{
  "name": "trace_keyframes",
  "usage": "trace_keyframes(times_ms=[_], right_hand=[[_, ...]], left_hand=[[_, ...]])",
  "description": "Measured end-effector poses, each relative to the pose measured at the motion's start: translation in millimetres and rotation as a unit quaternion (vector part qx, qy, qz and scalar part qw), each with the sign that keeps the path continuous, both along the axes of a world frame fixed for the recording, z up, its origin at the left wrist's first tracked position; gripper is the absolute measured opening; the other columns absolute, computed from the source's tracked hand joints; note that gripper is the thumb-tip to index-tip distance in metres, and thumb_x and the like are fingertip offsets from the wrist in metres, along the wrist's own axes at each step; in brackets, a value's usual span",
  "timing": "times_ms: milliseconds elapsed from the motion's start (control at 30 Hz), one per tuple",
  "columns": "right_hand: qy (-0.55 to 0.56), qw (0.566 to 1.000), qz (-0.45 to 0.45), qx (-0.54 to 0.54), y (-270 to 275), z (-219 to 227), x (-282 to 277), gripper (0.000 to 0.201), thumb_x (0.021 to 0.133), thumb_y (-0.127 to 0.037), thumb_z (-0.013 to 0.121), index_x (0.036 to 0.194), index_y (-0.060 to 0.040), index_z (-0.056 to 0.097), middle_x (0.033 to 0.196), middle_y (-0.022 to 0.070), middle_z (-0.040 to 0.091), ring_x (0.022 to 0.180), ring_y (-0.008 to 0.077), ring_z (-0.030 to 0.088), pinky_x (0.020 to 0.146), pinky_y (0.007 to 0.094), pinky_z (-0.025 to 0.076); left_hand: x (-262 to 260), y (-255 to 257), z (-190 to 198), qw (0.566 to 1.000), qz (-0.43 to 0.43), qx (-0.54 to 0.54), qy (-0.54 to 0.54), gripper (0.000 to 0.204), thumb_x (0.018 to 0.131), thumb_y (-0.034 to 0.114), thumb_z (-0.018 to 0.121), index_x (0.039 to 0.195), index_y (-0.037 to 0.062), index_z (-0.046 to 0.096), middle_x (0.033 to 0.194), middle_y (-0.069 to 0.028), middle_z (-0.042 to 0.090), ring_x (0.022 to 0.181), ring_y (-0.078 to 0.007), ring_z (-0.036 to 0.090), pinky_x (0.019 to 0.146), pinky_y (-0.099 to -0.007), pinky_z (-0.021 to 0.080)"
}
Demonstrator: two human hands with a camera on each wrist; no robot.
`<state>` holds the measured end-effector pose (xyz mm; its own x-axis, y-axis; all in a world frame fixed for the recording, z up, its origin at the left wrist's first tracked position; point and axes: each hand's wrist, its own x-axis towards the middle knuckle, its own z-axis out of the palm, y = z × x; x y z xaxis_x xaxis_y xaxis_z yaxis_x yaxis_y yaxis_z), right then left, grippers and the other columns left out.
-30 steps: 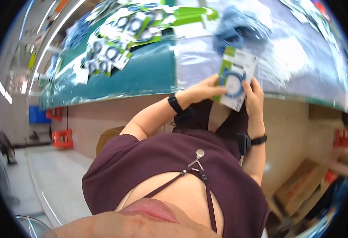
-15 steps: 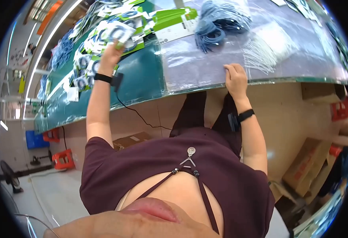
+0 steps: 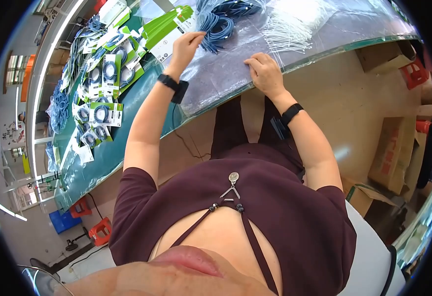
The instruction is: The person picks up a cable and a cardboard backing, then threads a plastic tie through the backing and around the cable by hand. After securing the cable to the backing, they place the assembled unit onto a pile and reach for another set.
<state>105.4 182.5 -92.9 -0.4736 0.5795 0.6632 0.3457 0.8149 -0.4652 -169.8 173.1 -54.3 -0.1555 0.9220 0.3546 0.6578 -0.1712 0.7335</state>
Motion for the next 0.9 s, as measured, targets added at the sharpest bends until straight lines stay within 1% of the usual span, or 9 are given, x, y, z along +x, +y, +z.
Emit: trace_keyframes(times_ms=[33,167,333,433,600,700,733,833,900], right_hand=[[-0.003,1.0,-0.003,0.001,-1,0,0,0.013,0.077,0.001,0.059,0.088,-0.0054,0.065,0.087,0.0083,0.059,0.085,0.0275,0.058,0.075,0.037,0.048],[-0.003,1.0,-0.012,0.005,-2,-1,2,0.014,0.077,0.001,0.059,0.088,-0.0062,0.064,0.088,0.0075,0.059,0.085,0.0269,0.058,0.075,0.0366,0.048],[-0.002,1.0,-0.014,0.007,1,-4,3,0.015,0.076,0.0,0.059,0.089,-0.0075,0.064,0.09,0.0055,0.058,0.087,0.0251,0.057,0.076,0.0355,0.046],[0.0,1.0,-0.009,0.002,1,-4,6,0.016,0.076,0.0,0.059,0.089,-0.0075,0.064,0.09,0.0054,0.058,0.087,0.025,0.057,0.076,0.0354,0.046],[0.011,1.0,0.009,0.002,1,-4,7,0.016,0.076,0.002,0.059,0.089,-0.0063,0.063,0.089,0.0068,0.058,0.085,0.0267,0.057,0.075,0.036,0.047],[0.017,1.0,0.021,0.002,3,-4,6,0.017,0.076,0.002,0.059,0.091,-0.006,0.063,0.09,0.0067,0.058,0.086,0.0269,0.057,0.075,0.0362,0.047],[0.017,1.0,0.024,0.0,3,-3,6,0.019,0.076,0.002,0.06,0.093,-0.0058,0.063,0.091,0.0067,0.057,0.087,0.0269,0.057,0.075,0.0363,0.048],[0.069,0.996,0.038,-0.045,-1,11,6,0.023,0.076,0.003,0.061,0.098,-0.0052,0.063,0.093,0.0074,0.056,0.087,0.0267,0.057,0.076,0.0353,0.048],[0.169,0.974,0.064,-0.137,-7,31,2,0.029,0.076,0.005,0.061,0.103,-0.0044,0.062,0.093,0.0089,0.055,0.085,0.0262,0.057,0.077,0.0332,0.048]], left_hand=[[6,10,-1,0.98,0.013,0.124,0.156,0.023,0.087,0.018,0.062,0.103,0.0029,0.067,0.091,-0.0167,0.068,0.082,-0.0309,0.065,0.073,-0.0363,0.051],[11,44,0,0.963,0.141,0.041,0.228,0.022,0.083,0.021,0.066,0.097,0.0051,0.069,0.089,-0.0173,0.067,0.078,-0.0337,0.064,0.07,-0.0364,0.049],[1,55,7,0.951,0.096,-0.003,0.292,0.023,0.082,0.023,0.068,0.095,0.0045,0.069,0.074,-0.0137,0.067,0.07,-0.0284,0.064,0.066,-0.033,0.049],[3,42,19,0.991,0.098,-0.025,0.089,0.022,0.085,0.024,0.066,0.087,0.0024,0.07,0.058,-0.007,0.059,0.059,-0.0184,0.058,0.059,-0.0278,0.046],[12,-6,60,0.97,0.064,-0.111,-0.208,0.022,0.091,0.023,0.061,0.089,0.0029,0.069,0.057,0.0007,0.05,0.055,-0.0101,0.048,0.054,-0.0243,0.04],[18,-23,62,0.881,-0.007,-0.036,-0.472,0.023,0.094,0.025,0.057,0.095,0.0033,0.065,0.061,0.0034,0.045,0.054,-0.0087,0.041,0.052,-0.0236,0.035],[21,-28,62,0.882,-0.004,-0.034,-0.47,0.023,0.094,0.025,0.057,0.095,0.0033,0.065,0.061,0.0034,0.045,0.054,-0.0087,0.041,0.052,-0.0236,0.035],[36,-39,60,0.73,-0.049,-0.023,-0.681,0.026,0.095,0.029,0.055,0.097,0.0028,0.059,0.061,0.0017,0.045,0.051,-0.0097,0.04,0.05,-0.0232,0.036],[46,-44,60,0.723,-0.067,-0.03,-0.687,0.027,0.095,0.03,0.055,0.097,0.0028,0.058,0.062,0.0015,0.045,0.051,-0.0096,0.039,0.05,-0.0229,0.035]])
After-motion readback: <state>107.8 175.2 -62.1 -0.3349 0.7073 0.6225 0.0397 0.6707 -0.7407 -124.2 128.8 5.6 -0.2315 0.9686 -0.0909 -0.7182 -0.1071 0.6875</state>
